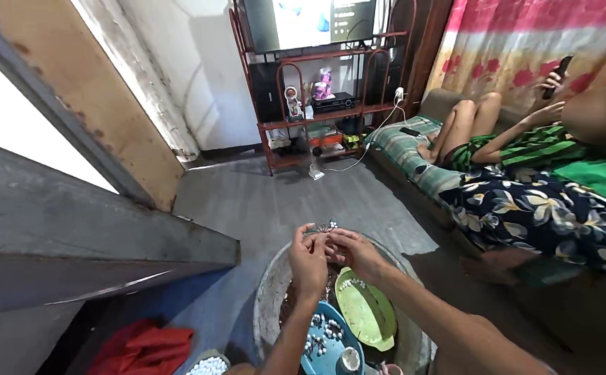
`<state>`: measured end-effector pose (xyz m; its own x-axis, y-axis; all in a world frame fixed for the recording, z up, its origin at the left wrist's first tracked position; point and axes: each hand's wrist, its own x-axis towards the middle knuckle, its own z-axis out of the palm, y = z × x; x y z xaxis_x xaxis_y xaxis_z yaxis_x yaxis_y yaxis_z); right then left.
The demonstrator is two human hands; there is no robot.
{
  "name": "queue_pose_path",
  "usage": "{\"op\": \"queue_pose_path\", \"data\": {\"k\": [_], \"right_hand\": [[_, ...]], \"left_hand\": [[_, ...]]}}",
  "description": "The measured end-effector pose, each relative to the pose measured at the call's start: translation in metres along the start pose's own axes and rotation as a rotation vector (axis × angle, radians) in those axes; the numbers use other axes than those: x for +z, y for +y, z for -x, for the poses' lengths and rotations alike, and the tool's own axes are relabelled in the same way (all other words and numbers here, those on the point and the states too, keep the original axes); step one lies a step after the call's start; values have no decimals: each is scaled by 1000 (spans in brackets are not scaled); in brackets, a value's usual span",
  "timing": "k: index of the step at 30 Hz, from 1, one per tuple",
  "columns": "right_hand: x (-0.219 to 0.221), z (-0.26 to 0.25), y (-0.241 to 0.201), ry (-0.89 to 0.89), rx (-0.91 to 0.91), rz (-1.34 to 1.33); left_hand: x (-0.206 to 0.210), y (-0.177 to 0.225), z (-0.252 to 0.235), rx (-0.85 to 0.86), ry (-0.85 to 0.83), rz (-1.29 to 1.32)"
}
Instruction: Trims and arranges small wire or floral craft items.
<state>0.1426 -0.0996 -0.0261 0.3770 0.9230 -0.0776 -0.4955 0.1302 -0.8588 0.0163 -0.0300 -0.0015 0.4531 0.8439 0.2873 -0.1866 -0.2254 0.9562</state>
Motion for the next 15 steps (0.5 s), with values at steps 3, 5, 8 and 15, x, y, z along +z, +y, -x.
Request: {"op": "queue_pose_path", "data": {"k": [3,5,8,15], "right_hand": [[2,11,8,108,-43,-48],[6,20,14,181,-51,-51],[7,21,16,251,-81,-71],[0,15,10,402,-175,-99]], "left_hand": [[11,-5,6,106,31,-168],[15,-12,11,152,9,-284],[21,-22,10,213,-17,-456],[38,-37,9,413,-15,-670]]}}
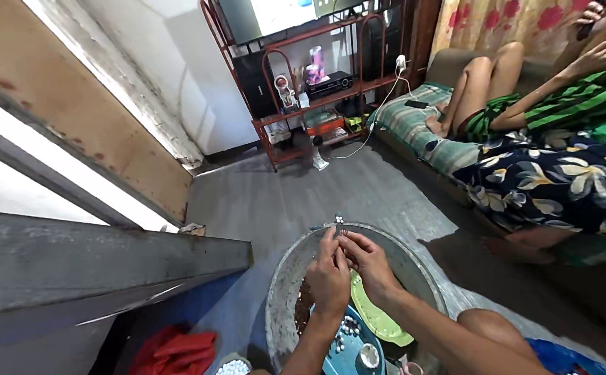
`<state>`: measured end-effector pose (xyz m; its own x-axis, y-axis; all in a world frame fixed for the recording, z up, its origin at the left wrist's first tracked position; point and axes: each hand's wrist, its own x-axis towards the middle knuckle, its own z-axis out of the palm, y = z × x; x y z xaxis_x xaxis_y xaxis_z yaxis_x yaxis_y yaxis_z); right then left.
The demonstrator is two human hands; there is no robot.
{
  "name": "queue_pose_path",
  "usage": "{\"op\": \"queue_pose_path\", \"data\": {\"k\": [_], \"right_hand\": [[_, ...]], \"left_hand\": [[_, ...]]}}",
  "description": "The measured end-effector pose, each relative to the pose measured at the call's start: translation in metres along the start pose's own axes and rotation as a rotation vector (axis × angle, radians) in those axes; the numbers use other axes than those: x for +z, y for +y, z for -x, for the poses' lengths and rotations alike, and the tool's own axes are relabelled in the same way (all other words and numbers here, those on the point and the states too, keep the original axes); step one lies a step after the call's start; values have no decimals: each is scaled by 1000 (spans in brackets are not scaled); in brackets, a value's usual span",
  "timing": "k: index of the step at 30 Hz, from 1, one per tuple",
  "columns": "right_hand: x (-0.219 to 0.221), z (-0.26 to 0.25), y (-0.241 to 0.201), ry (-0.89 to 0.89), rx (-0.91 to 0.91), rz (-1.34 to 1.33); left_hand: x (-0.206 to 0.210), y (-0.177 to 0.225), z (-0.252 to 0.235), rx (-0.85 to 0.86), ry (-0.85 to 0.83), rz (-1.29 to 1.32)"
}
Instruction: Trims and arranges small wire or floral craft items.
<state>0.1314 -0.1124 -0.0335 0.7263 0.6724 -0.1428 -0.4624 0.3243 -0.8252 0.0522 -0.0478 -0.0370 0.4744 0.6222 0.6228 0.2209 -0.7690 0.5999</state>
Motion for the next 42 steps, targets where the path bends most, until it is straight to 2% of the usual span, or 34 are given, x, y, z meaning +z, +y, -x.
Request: {"op": "queue_pose_path", "data": {"k": [7,10,12,15,19,23,25,28,30,34,38,42], "right_hand": [[-14,-17,-7,-12,-206,176],[-22,-25,-10,-84,-364,416],[-26,-25,-11,-135,-478,603],[-26,-22,-12,-157,-549,830],[-27,-20,-9,-154,-549,893],[-29,-20,-12,-169,-511,919],[-29,-20,-16,-224,-380,851],[-29,-20,-24,-335,-106,577],[-29,-20,-26,-346,-34,470],[-29,-18,-26,-317,-133,538],[-28,-17,-24,-282,-237,638],[-28,-17,-22,-242,-288,667]], "left_hand": [[-12,-1,-14,-81,-127,262],[-23,-1,-20,-52,-60,299],[-28,-5,-23,-6,-95,254],[-31,-12,-24,-74,-168,240],[-34,-13,-27,-171,-227,318],[-36,-14,-31,-367,-304,427],[-36,-16,-32,-396,-288,455],[-37,-18,-32,-318,-251,449],[-37,-17,-32,-270,-239,472],[-35,-16,-32,-260,-221,539],[-37,-13,-35,-318,-166,627],[-40,-12,-38,-357,-109,600]]}}
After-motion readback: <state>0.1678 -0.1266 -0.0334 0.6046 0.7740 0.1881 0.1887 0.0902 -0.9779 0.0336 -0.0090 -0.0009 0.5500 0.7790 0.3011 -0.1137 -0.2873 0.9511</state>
